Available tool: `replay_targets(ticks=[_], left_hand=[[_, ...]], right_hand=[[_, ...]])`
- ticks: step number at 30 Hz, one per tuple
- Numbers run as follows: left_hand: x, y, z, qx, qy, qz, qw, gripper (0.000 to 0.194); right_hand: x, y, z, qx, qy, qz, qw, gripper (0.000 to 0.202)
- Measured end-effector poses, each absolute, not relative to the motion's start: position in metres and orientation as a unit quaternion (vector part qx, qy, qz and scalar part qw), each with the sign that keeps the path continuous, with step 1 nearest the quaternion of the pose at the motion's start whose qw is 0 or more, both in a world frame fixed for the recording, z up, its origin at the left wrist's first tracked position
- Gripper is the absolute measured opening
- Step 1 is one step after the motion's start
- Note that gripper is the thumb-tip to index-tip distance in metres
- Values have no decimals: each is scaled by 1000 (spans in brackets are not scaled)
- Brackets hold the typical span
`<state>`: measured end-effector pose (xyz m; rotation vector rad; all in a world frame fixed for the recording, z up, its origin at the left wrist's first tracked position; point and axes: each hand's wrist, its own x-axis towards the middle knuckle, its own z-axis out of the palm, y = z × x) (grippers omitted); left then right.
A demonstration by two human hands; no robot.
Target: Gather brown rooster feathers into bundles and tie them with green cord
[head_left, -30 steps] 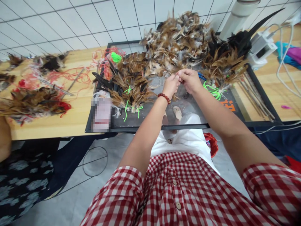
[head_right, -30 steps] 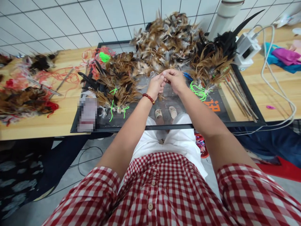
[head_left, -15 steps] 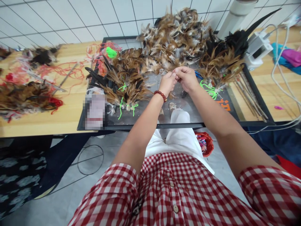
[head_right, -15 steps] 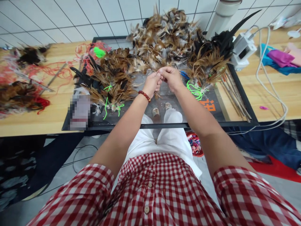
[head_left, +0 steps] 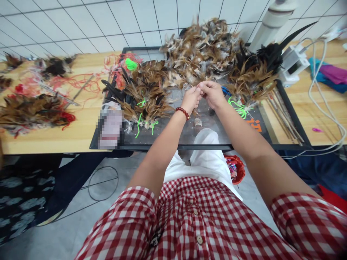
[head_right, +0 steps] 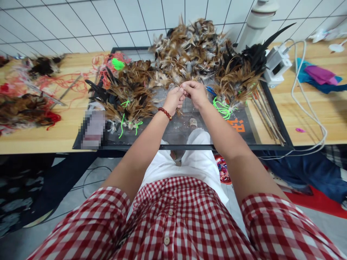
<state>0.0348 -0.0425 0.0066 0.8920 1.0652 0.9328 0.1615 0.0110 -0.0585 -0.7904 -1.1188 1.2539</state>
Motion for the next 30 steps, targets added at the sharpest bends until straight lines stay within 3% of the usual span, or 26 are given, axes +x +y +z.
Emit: replay_targets(ticks=[7,17,23,30], left_hand=[[30,-42,3,374,443,438,687,29],[1,-12,-1,262,421,636,591,20],[7,-15,-8,381,419,546,618,26],[11,-34,2,399,403,428,704,34]], right_hand=[[161,4,-46,-349,-431,578,598,45],[180,8,-47,-379,-384,554,634,46],[174,-10,-30,-361,-481,568,562,49],[154,-18,-26,-388,-553,464,574,60]])
